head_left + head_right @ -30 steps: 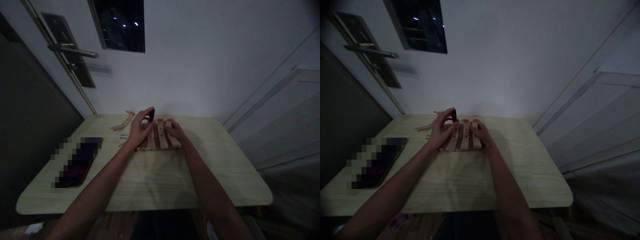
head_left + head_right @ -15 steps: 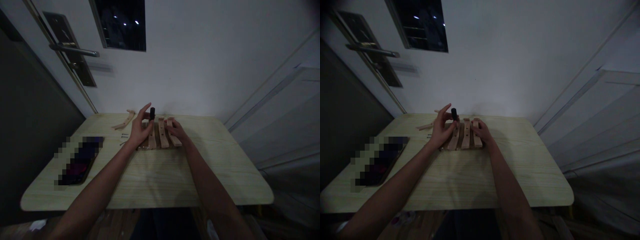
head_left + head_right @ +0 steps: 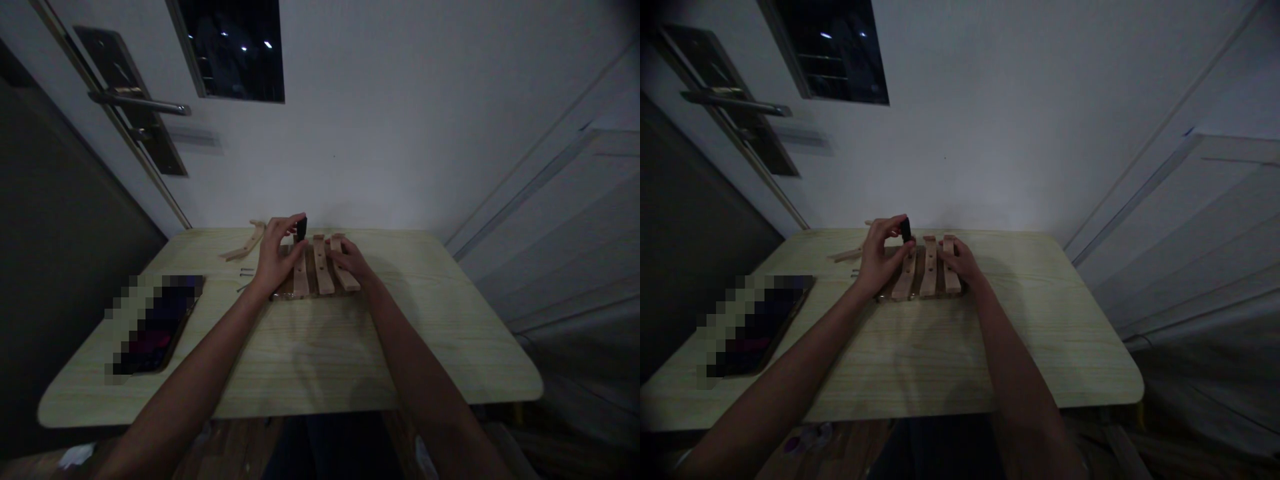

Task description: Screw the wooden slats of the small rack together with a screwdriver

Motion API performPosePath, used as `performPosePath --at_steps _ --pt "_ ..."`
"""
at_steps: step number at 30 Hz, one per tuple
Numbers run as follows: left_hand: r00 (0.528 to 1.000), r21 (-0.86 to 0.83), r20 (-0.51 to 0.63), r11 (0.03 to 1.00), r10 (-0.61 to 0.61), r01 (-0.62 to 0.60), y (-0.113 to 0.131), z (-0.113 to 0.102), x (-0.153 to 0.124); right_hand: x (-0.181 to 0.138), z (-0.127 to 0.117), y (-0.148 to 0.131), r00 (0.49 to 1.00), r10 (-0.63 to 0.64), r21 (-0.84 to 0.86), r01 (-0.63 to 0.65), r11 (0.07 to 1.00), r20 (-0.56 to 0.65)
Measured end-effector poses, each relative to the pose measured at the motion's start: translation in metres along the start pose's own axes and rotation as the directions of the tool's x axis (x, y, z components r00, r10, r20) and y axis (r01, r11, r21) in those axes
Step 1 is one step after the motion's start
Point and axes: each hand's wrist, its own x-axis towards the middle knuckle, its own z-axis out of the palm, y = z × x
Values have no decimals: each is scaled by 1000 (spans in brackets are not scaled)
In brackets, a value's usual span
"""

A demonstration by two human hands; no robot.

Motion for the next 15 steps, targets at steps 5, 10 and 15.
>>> performPosePath --at_steps 5,10,15 --pt "999 -32 5 999 -36 36 -5 1 -1 0 0 -2 1000 5 12 -5 1000 -1" --pt "998 -76 1 995 -62 62 -7 2 -3 0 0 1 1000 5 34 -5 999 6" --pt "998 -120 26 991 -58 60 -2 2 -3 3 0 5 1000 6 47 -6 999 12"
